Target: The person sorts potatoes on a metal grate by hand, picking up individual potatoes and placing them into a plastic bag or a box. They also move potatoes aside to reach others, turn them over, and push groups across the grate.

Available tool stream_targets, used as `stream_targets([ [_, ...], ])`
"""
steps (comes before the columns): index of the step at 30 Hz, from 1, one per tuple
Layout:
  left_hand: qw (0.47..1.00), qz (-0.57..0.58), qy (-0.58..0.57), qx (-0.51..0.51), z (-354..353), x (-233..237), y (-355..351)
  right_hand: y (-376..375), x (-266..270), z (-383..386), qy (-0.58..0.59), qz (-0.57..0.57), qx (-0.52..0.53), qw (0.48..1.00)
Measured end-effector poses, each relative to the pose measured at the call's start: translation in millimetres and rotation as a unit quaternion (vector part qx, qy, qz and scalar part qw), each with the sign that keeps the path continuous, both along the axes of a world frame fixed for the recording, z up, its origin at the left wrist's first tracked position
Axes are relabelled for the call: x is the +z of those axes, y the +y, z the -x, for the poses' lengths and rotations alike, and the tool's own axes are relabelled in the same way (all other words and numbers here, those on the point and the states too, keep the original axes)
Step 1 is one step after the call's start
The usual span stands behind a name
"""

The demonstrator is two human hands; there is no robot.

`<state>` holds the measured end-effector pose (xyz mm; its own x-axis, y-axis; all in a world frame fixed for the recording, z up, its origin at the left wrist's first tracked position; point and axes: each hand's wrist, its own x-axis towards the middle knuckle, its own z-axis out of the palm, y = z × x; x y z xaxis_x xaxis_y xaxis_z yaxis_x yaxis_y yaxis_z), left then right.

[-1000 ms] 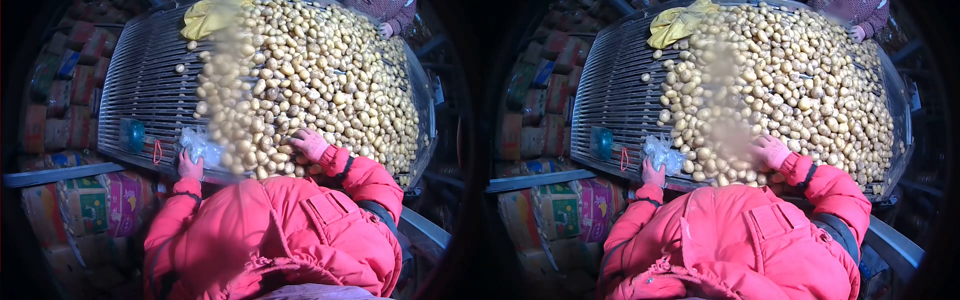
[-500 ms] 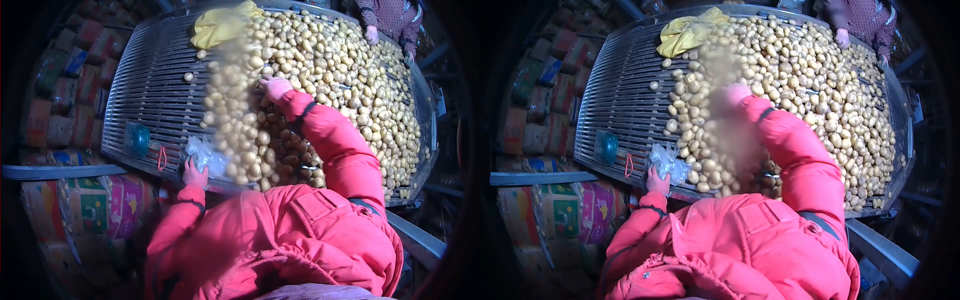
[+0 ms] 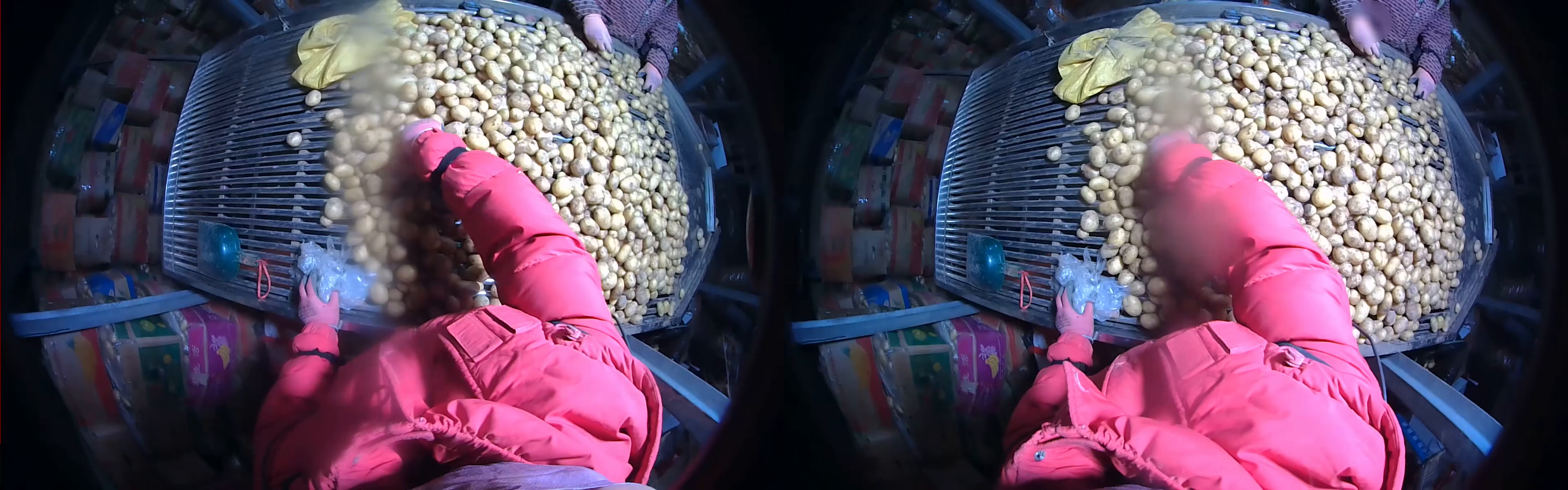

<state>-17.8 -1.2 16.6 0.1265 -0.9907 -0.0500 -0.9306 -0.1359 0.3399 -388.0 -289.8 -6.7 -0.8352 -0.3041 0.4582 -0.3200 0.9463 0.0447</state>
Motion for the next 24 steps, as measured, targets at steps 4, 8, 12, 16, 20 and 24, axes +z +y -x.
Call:
stream_targets([
  [4,1.000,-0.002,0.011,0.005,6.4,6.4,-1.5,55.4,37.0,38.4,-0.412,-0.212,0.583,0.667],
  [8,1.000,0.000,-0.001,0.008,0.1,0.1,-0.6,93.1,74.4,52.3,-0.536,-0.114,0.636,0.543],
  [12,1.000,-0.001,0.006,-0.002,4.2,5.6,-1.4,97.5,107.4,86.0,-0.514,-0.189,0.617,0.564],
  [16,1.000,-0.006,-0.002,0.001,0.3,1.2,0.0,72.6,70.8,177.6,-0.380,-0.059,0.438,0.813],
  [20,1.000,-0.013,-0.007,0.000,-1.4,-1.7,-2.5,48.2,47.8,200.9,-0.320,-0.157,0.446,0.821],
  [24,1.000,-0.009,-0.009,-0.002,-1.7,-1.1,-2.5,28.4,15.3,220.7,-0.341,-0.214,0.453,0.796],
])
